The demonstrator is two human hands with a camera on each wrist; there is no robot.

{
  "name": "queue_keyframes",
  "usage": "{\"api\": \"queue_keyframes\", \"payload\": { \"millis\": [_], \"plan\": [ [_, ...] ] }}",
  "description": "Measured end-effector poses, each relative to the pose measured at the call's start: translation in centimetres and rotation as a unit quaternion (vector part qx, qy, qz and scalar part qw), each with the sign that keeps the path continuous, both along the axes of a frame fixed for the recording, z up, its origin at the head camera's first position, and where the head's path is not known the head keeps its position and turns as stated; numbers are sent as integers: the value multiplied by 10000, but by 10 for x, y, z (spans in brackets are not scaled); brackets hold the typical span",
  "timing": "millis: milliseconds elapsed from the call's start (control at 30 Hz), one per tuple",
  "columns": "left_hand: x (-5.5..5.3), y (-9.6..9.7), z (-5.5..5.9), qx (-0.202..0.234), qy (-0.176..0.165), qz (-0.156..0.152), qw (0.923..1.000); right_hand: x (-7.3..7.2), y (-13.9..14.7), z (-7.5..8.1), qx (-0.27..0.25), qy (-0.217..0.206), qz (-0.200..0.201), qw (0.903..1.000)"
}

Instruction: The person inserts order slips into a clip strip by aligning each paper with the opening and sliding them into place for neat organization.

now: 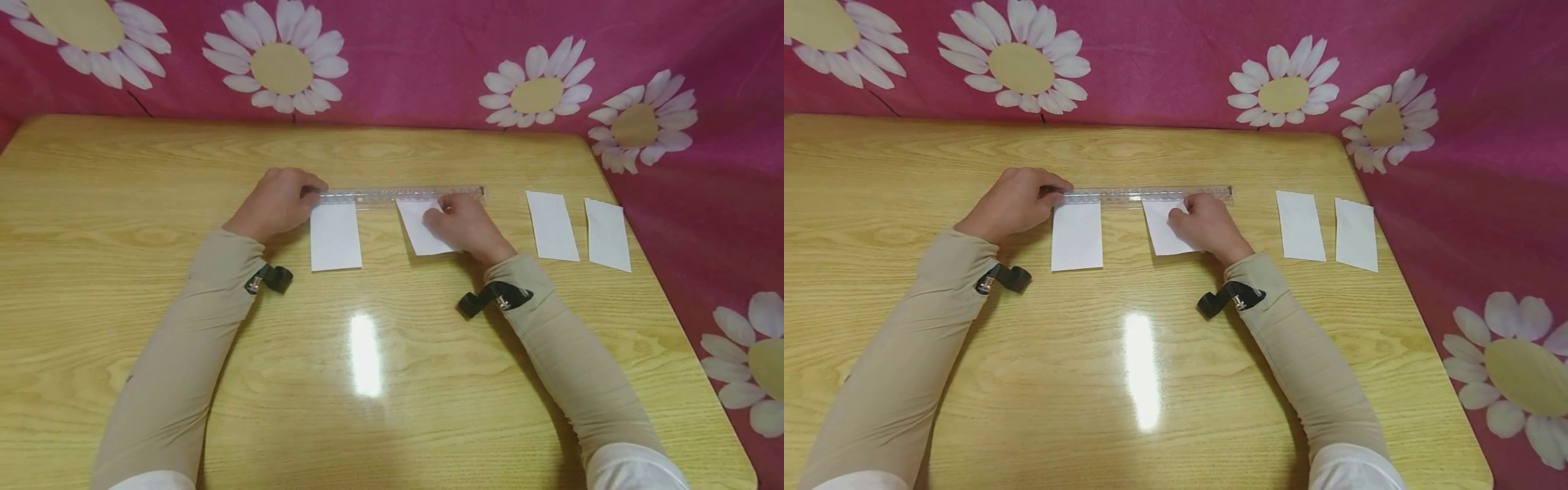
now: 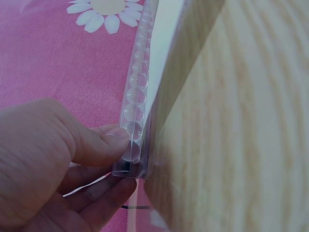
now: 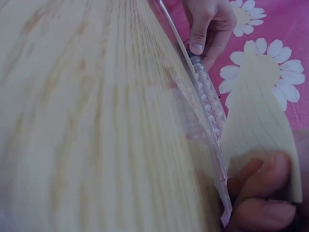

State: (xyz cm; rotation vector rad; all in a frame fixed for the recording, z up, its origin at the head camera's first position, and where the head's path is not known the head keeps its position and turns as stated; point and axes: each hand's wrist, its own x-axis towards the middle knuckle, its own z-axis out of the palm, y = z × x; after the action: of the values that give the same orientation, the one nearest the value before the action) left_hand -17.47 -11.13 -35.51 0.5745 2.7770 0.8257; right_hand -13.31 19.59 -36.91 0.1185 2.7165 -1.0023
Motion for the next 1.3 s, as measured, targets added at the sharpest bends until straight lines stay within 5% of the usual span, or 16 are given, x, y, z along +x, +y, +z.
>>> {"api": "queue_keyframes", "payload": {
  "millis": [1300],
  "plan": [
    [-1, 0, -1, 18, -18, -9, 10000, -1, -7, 0, 3, -6, 61, 10000]
  ]
}}
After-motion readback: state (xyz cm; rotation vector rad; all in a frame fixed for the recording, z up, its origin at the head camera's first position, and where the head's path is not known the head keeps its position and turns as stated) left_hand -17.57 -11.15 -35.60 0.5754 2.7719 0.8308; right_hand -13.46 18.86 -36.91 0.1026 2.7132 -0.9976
